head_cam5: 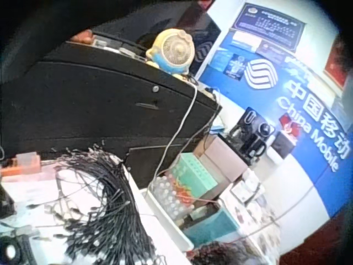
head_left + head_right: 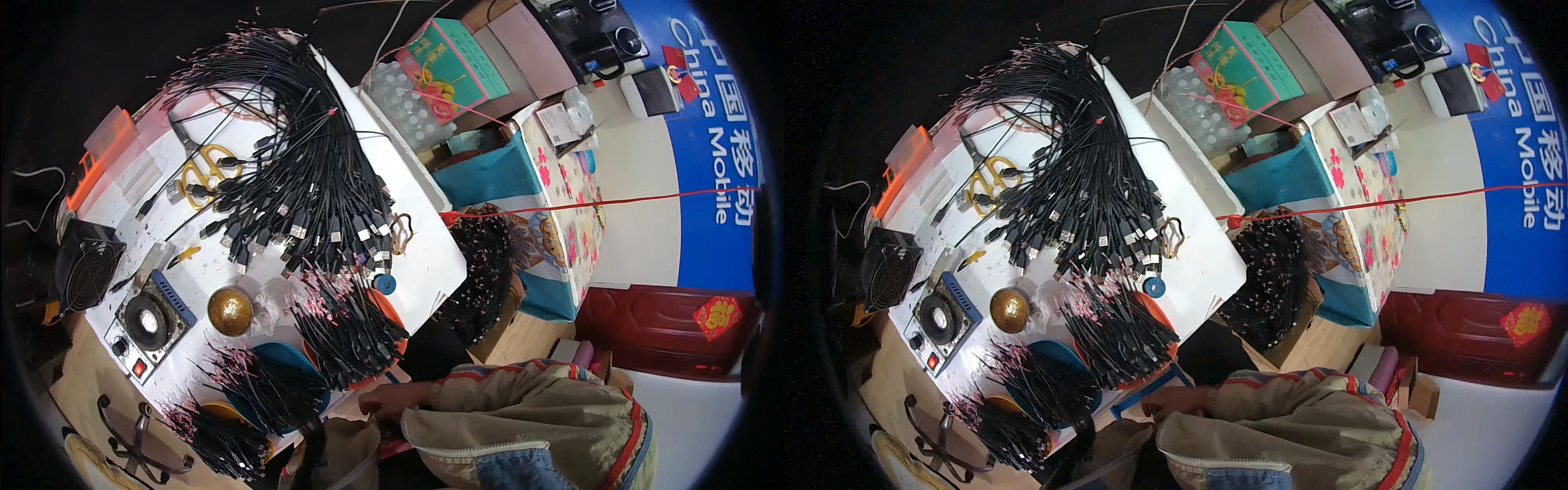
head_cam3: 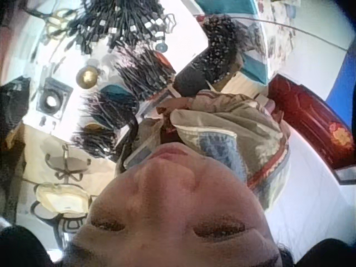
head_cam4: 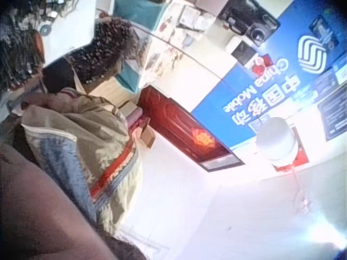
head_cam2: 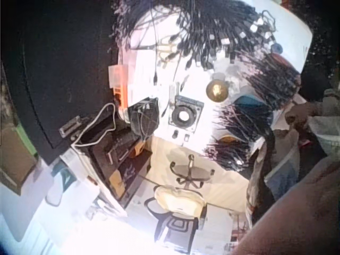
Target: The person repeatedly picks up black wires from a pile, trims their ends with yellow-handled pliers, and places the trimmed wires into a cardboard box. The person also handles small white cylindrical components and places them on a tray.
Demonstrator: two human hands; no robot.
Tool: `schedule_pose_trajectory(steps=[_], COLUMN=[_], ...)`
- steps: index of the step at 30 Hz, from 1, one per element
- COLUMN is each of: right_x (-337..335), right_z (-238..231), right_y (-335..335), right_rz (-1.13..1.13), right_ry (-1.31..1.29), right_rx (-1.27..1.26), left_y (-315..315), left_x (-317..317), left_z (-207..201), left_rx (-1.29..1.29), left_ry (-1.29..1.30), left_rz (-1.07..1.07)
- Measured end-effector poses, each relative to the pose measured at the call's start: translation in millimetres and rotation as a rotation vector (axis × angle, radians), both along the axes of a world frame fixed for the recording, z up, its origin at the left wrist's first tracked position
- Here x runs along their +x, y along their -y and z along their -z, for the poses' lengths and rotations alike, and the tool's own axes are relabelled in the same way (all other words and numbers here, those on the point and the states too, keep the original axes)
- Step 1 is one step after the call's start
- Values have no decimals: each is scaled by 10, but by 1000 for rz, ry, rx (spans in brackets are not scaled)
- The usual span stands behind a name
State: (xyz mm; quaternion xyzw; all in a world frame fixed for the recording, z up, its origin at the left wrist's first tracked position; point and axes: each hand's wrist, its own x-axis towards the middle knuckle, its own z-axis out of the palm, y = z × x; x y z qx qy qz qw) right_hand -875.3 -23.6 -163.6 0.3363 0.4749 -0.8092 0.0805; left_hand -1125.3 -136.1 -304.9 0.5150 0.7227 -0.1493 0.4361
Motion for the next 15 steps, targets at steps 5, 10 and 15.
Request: schedule_pose_trajectory(steps=[5,10,15], right_x=[-116,-100,-158], right_z=[-219,-160,611], right_y=[-611,-918,-739], right_rz=[-278,-284,-578], right_ry=[0,-22,-17], right_rx=[134,353,749], left_y=[-150,-361,-593], left_x=[-94,-112,20], left_z=[125,317,425], left_rx=[28,95,184], left_ry=[56,144,266], left_rz=[41,151,308])
